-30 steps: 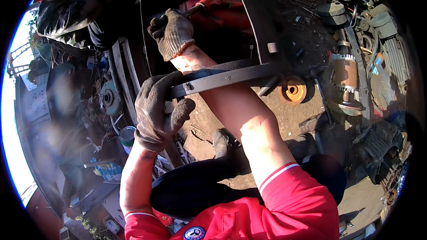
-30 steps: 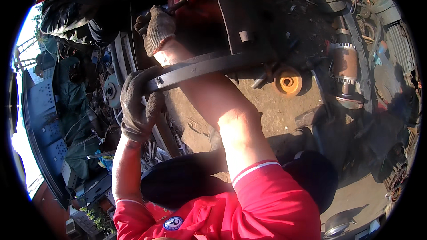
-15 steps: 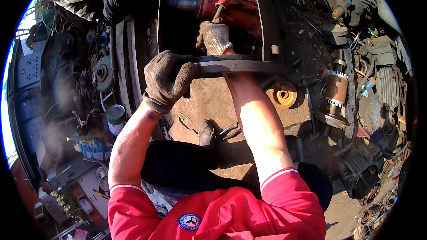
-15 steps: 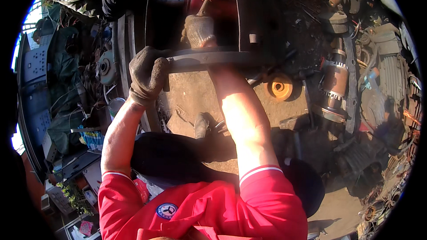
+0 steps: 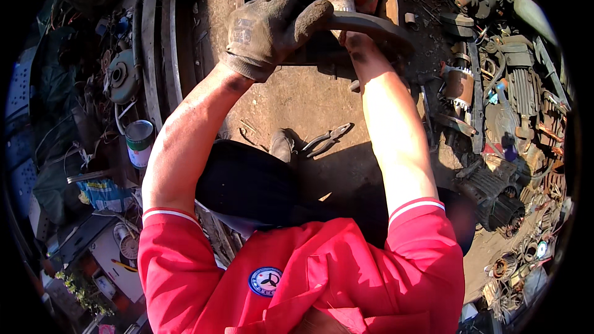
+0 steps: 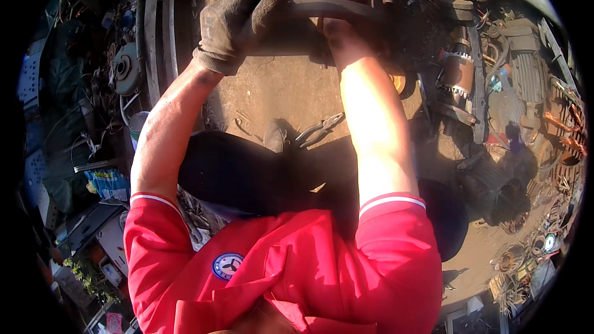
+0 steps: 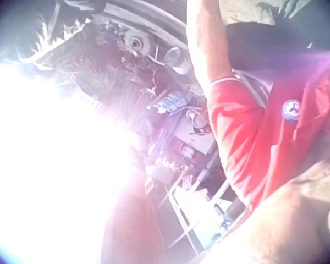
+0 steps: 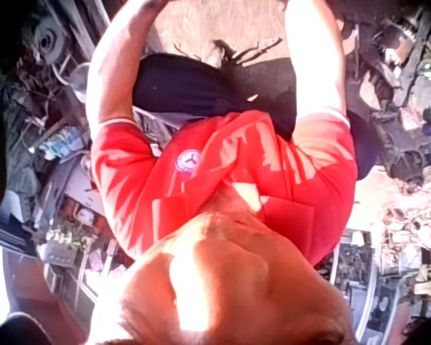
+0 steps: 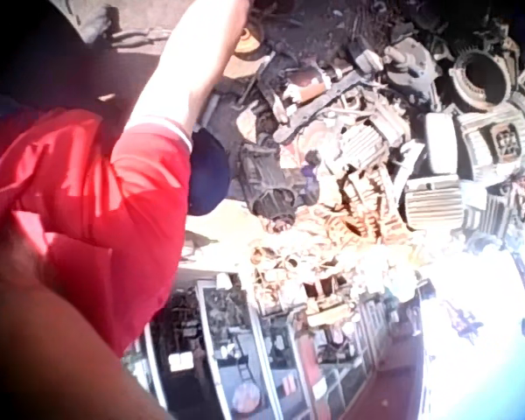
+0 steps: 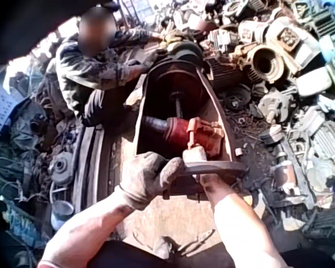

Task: The person is working on a metal part, using a hammer to strike it and a wrench to adjust bolts. The task involves repetitive hammering and wrench adjustments on a circular metal component.

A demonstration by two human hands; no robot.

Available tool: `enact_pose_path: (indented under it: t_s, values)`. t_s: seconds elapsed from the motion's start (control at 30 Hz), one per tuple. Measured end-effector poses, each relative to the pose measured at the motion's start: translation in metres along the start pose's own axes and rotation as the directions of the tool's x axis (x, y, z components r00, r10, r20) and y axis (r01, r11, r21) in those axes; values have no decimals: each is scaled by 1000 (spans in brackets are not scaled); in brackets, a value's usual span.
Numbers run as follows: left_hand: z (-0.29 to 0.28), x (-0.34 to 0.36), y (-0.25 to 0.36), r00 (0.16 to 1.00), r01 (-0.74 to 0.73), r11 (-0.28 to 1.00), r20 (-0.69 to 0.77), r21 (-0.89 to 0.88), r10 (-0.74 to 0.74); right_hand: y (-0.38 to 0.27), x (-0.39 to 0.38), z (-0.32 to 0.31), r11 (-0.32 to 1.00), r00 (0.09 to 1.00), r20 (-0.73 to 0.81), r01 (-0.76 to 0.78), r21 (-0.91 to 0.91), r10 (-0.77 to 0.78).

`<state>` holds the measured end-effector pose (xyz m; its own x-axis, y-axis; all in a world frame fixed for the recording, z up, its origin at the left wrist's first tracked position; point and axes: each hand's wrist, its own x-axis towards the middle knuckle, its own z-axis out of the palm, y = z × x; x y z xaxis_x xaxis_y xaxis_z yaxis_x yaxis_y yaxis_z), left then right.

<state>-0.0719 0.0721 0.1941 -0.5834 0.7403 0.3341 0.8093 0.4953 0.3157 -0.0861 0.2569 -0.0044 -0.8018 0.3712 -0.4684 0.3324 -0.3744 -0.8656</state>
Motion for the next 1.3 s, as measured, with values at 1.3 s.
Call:
enact_pose_path:
  t_s: [1.3]
  values:
    - [-47,-41,-12,912,-331,942,-275,-58,304,44,-60,15,808,960,-194,51,-587,-202]
